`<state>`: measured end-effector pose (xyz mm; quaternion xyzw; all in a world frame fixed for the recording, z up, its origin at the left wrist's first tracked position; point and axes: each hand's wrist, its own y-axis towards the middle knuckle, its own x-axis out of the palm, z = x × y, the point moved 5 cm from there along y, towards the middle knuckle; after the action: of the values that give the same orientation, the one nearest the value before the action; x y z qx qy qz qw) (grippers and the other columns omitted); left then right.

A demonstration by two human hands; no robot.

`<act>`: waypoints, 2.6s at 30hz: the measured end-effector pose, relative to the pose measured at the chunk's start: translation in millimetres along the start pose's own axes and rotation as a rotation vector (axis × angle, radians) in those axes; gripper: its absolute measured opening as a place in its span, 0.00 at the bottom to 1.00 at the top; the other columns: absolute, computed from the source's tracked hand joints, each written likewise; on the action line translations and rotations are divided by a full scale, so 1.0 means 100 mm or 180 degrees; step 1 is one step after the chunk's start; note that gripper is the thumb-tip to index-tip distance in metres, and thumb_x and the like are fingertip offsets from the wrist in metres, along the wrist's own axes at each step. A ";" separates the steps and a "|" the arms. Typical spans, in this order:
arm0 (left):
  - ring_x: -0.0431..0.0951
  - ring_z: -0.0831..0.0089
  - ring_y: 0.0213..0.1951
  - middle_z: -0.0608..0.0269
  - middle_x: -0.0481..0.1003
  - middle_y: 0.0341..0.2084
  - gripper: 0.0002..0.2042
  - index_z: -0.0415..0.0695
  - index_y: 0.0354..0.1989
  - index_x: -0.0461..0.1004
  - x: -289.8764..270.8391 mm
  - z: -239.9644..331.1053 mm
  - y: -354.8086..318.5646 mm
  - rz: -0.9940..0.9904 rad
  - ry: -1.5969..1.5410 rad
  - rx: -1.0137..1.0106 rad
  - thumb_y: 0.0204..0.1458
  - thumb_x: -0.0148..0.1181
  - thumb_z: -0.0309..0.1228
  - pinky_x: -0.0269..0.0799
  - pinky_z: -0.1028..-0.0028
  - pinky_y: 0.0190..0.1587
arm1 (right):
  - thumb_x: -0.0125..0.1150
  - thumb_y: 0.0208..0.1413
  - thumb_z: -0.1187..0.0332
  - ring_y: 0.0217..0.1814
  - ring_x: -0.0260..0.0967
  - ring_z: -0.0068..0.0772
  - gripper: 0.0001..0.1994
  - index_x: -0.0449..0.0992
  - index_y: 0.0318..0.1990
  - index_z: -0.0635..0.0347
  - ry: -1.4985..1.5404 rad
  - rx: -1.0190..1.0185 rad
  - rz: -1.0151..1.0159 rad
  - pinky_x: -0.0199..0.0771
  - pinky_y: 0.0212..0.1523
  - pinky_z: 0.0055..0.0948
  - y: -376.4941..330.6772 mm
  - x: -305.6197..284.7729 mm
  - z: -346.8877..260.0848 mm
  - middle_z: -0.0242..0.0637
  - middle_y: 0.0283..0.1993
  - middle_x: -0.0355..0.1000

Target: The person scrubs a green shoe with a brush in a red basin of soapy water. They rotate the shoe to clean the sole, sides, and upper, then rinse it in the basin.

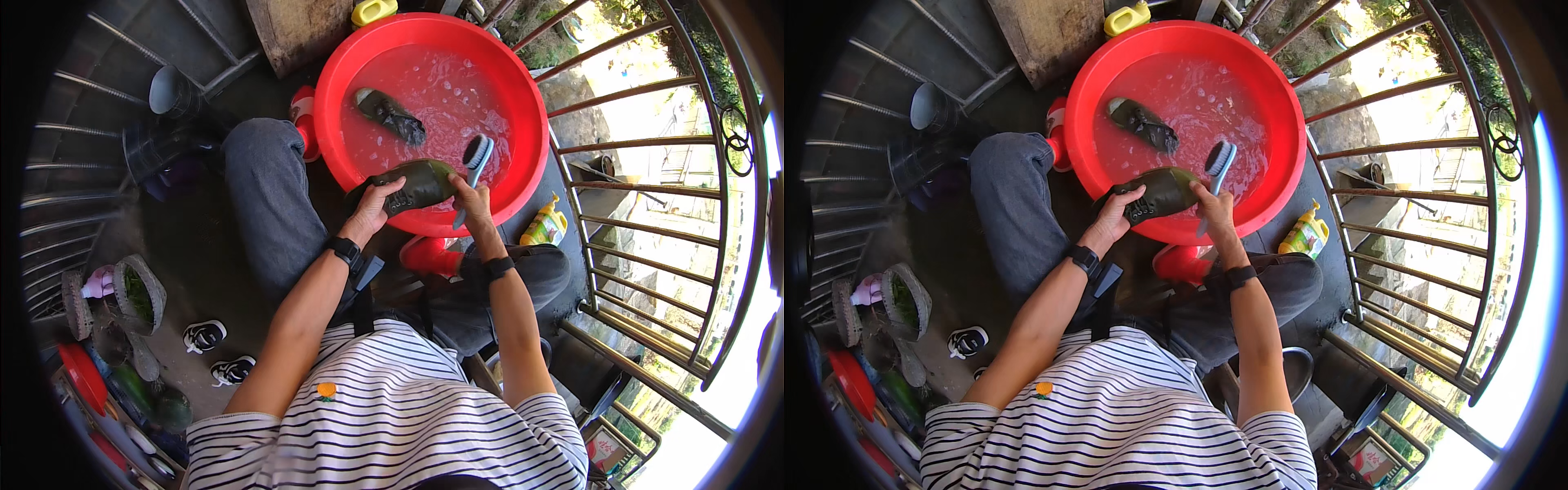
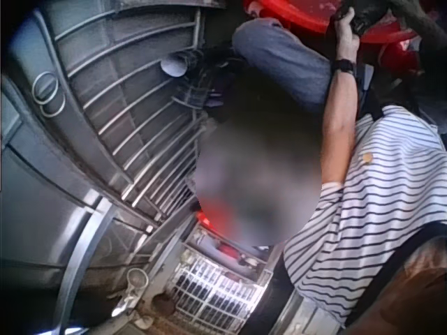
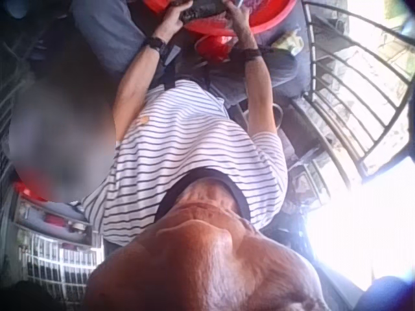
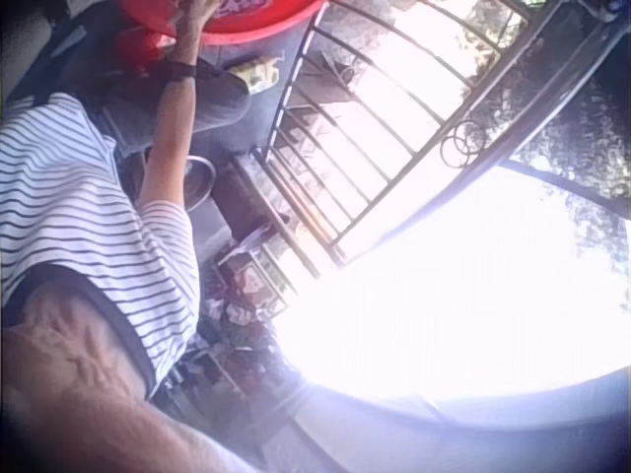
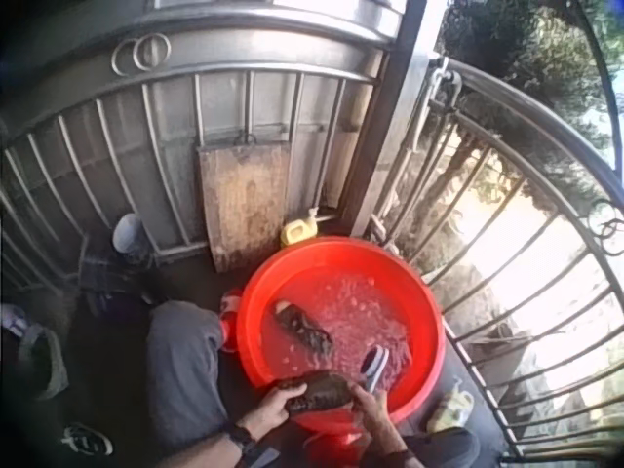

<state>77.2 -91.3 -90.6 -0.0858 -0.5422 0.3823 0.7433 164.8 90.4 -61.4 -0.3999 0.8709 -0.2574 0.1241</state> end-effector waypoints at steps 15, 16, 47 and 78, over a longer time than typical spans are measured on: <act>0.77 0.66 0.40 0.62 0.76 0.37 0.12 0.42 0.43 0.74 -0.72 -0.42 0.20 0.0763 -0.0547 -0.0018 0.52 0.60 0.33 0.74 0.67 0.47 | 0.50 0.58 0.58 0.34 0.67 0.64 0.16 0.67 0.37 0.67 -0.1783 -0.0607 0.0460 0.63 0.33 0.51 -0.01 0.09 0.73 0.58 0.28 0.70; 0.77 0.69 0.39 0.64 0.76 0.37 0.10 0.42 0.42 0.74 -0.78 -0.46 0.20 0.0994 -0.0267 0.0024 0.51 0.60 0.29 0.74 0.69 0.45 | 0.50 0.58 0.58 0.35 0.67 0.64 0.16 0.67 0.37 0.67 -0.1679 -0.0535 0.0409 0.63 0.34 0.51 -0.03 0.15 0.74 0.58 0.28 0.70; 0.74 0.65 0.44 0.65 0.76 0.41 0.18 0.46 0.45 0.72 -0.67 -0.41 0.16 0.0508 -0.0342 -0.0077 0.57 0.51 0.47 0.70 0.63 0.49 | 0.53 0.57 0.57 0.31 0.72 0.50 0.19 0.69 0.35 0.70 -0.1942 -0.0684 -0.0021 0.67 0.31 0.40 -0.59 0.60 0.74 0.58 0.27 0.69; 0.76 0.70 0.39 0.63 0.75 0.39 0.17 0.40 0.45 0.73 -0.93 -0.42 0.23 0.1250 0.1089 0.0518 0.44 0.60 0.15 0.74 0.70 0.43 | 0.54 0.55 0.51 0.38 0.70 0.61 0.23 0.68 0.42 0.65 -0.2683 -0.0511 -0.0703 0.69 0.40 0.49 -0.58 0.64 0.68 0.59 0.31 0.72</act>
<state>92.3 -125.2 -189.0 -0.1927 -0.3492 0.5414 0.7402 189.1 -13.7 -86.8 -0.5690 0.7135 -0.0151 0.4086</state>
